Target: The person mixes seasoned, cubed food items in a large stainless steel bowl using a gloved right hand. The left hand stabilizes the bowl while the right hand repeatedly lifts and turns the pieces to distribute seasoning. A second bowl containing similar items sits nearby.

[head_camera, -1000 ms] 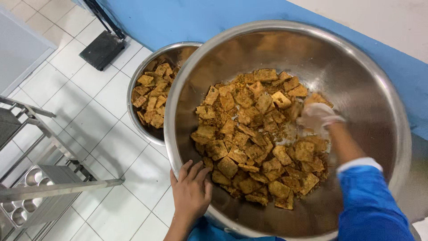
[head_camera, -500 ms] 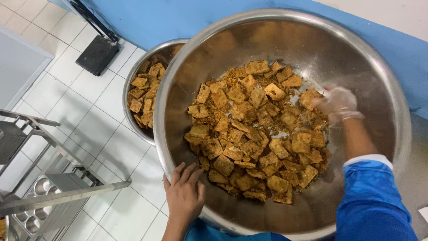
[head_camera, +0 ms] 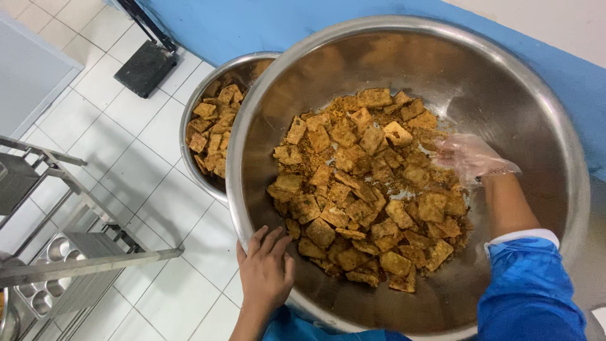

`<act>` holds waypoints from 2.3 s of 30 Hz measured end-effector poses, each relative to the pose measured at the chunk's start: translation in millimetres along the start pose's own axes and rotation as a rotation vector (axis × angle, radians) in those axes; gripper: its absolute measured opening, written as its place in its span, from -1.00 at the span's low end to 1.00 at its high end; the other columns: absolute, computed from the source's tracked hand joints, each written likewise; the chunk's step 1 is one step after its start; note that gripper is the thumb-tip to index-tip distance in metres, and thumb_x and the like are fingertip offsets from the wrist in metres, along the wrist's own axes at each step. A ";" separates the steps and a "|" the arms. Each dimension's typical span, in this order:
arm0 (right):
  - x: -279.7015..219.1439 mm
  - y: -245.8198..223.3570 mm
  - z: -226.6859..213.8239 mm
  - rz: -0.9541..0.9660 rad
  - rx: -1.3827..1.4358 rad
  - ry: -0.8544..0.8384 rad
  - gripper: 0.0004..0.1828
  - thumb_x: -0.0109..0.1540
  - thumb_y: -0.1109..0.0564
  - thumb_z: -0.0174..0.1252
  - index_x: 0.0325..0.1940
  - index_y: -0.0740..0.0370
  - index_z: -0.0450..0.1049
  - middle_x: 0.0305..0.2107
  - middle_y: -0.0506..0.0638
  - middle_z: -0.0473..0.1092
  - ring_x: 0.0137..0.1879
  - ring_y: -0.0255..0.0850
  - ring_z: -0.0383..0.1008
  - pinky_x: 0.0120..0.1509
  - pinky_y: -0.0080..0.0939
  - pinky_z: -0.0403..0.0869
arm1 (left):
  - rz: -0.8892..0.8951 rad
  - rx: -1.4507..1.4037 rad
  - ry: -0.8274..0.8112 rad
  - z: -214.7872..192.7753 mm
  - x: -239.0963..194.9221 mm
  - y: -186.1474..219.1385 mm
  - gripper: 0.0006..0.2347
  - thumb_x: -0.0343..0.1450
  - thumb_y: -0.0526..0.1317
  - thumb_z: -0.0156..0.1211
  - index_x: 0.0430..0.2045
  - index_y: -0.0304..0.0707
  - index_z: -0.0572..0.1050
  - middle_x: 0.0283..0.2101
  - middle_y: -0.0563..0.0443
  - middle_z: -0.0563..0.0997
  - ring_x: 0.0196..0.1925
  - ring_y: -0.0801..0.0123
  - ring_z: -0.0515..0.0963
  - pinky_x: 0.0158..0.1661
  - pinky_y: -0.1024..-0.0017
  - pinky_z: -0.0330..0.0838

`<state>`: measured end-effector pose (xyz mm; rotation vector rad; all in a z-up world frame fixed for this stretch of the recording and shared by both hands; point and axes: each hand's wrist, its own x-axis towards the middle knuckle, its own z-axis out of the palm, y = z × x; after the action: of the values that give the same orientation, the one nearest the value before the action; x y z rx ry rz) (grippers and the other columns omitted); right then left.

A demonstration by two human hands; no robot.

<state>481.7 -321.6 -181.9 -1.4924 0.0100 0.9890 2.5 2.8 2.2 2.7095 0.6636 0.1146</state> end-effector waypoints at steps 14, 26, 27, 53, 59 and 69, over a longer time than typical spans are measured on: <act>-46.1 -22.3 119.4 -0.964 -1.760 0.783 -0.53 0.20 -0.08 0.10 0.18 0.03 0.47 -0.04 0.00 0.41 -0.01 -0.18 0.45 -0.21 -0.18 0.59 | -0.019 0.000 -0.015 3.2 1.4 -0.1 -0.67 0.23 -0.19 0.13 -0.14 -0.08 0.59 0.11 0.07 0.54 0.32 0.15 0.28 0.30 -0.20 -0.10; 16.5 -28.2 130.0 -0.181 -1.832 0.402 -0.77 0.37 -0.07 0.02 -0.02 -0.07 0.55 -0.32 -0.08 0.56 -0.32 -0.26 0.52 -0.22 -0.19 0.61 | -0.017 -0.027 0.018 1.2 0.6 1.6 -0.69 0.24 -0.19 0.11 -0.16 -0.12 0.61 0.09 0.04 0.55 0.31 0.12 0.30 0.28 -0.26 -0.07; 21.3 -29.5 113.4 -0.269 -1.976 0.390 -0.73 0.39 -0.12 0.05 -0.16 -0.01 0.59 -0.30 -0.12 0.55 -0.32 -0.31 0.51 -0.29 -0.27 0.60 | -0.022 -0.028 0.012 1.4 1.2 1.8 -0.69 0.24 -0.19 0.11 -0.17 -0.11 0.61 0.09 0.05 0.55 0.31 0.13 0.30 0.28 -0.25 -0.07; 8.2 -56.0 108.8 -0.323 -1.200 0.290 -0.54 0.37 -0.22 0.01 -0.31 0.15 0.55 -0.38 -0.02 0.49 -0.44 -0.31 0.32 -0.37 -0.20 0.46 | -0.034 -0.039 0.003 3.5 1.1 0.9 -0.70 0.23 -0.20 0.13 -0.18 -0.12 0.61 0.08 0.05 0.56 0.30 0.11 0.31 0.25 -0.27 -0.05; 29.1 -32.6 91.8 -0.317 -1.543 0.449 -0.46 0.38 -0.29 -0.05 -0.34 0.17 0.53 -0.45 -0.01 0.45 -0.48 -0.33 0.27 -0.42 -0.22 0.43 | -0.028 -0.043 0.033 3.4 0.8 1.6 -0.71 0.24 -0.19 0.13 -0.19 -0.10 0.61 0.07 0.07 0.56 0.30 0.15 0.32 0.28 -0.22 -0.02; 15.7 -16.6 169.2 -0.181 -1.842 0.318 -0.33 0.40 -0.36 -0.12 -0.43 0.22 0.52 -0.58 -0.02 0.36 -0.51 -0.32 0.26 -0.40 -0.22 0.41 | -0.011 -0.033 0.038 4.0 0.5 0.6 -0.70 0.23 -0.20 0.14 -0.20 -0.13 0.62 0.06 0.05 0.57 0.29 0.13 0.33 0.26 -0.20 -0.03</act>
<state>406.6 -171.3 -151.4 -3.1799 -1.0297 0.4082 3.9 1.3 -1.3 2.6782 0.6809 0.1731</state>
